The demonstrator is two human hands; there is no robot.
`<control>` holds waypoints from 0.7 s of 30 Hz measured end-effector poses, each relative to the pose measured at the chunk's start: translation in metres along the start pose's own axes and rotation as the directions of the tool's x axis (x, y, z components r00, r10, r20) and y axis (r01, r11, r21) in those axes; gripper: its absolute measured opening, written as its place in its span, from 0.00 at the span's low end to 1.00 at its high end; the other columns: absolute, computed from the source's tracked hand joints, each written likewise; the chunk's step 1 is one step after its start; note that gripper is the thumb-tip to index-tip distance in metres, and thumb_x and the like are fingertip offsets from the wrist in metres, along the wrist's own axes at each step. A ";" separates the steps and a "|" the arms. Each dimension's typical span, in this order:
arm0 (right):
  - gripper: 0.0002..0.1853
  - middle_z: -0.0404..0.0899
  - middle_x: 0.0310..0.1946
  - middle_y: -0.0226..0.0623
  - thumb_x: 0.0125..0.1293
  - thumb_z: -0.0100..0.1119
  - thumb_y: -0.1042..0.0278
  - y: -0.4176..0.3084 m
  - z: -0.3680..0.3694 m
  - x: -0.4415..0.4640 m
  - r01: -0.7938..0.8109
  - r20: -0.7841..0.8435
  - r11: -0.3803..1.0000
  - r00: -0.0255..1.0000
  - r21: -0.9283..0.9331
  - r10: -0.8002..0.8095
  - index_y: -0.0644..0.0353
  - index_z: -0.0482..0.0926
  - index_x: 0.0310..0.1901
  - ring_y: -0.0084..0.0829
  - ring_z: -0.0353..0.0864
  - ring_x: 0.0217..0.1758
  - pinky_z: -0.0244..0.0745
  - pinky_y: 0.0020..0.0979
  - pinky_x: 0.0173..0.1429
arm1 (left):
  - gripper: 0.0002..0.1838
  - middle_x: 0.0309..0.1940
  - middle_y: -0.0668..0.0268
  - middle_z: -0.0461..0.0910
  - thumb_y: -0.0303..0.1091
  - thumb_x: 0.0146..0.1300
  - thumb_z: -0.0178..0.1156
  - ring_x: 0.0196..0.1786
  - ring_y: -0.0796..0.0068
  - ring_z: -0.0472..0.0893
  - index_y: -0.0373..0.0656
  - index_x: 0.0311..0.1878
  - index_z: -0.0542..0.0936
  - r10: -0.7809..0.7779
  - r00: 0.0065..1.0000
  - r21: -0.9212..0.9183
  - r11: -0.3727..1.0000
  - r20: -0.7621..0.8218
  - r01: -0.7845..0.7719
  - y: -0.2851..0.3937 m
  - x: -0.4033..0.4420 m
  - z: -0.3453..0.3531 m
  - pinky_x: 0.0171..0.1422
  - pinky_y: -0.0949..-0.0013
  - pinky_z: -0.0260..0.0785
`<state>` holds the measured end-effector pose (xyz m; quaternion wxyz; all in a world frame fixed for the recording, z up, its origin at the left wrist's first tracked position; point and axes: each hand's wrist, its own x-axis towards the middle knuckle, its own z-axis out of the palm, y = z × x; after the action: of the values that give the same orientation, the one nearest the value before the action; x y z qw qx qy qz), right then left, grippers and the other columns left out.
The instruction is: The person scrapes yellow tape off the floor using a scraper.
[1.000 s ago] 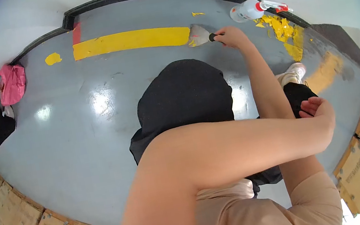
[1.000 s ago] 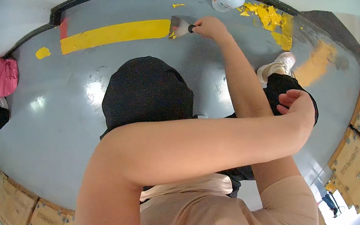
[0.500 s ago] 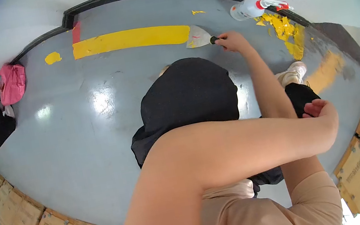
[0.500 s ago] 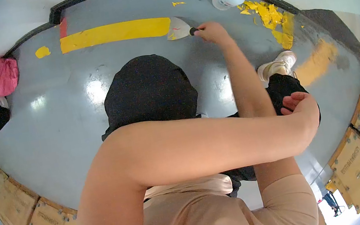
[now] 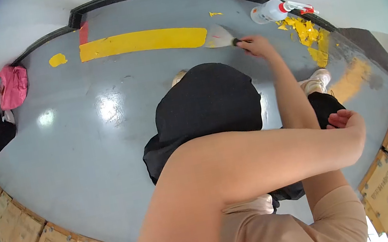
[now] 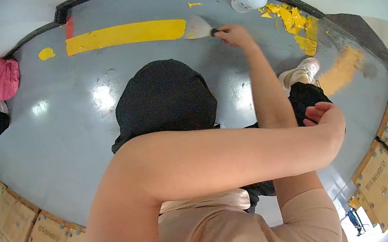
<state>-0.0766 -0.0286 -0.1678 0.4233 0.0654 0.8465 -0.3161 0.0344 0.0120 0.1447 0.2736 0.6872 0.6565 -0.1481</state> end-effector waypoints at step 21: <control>0.16 0.79 0.22 0.31 0.55 0.61 0.51 -0.041 0.014 -0.002 0.166 -0.221 0.881 0.932 -0.442 -0.286 0.51 0.82 0.40 0.23 0.76 0.22 0.70 0.28 0.29 | 0.18 0.37 0.59 0.82 0.46 0.53 0.53 0.40 0.62 0.80 0.43 0.39 0.81 0.050 0.996 -0.048 0.997 -0.071 -0.053 -0.011 -0.027 0.009 0.42 0.59 0.69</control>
<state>-0.0817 -0.0693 -0.1527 0.2634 -0.0825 0.9472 -0.1635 0.0222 -0.0153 0.1503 0.2712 0.7017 0.6512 -0.1006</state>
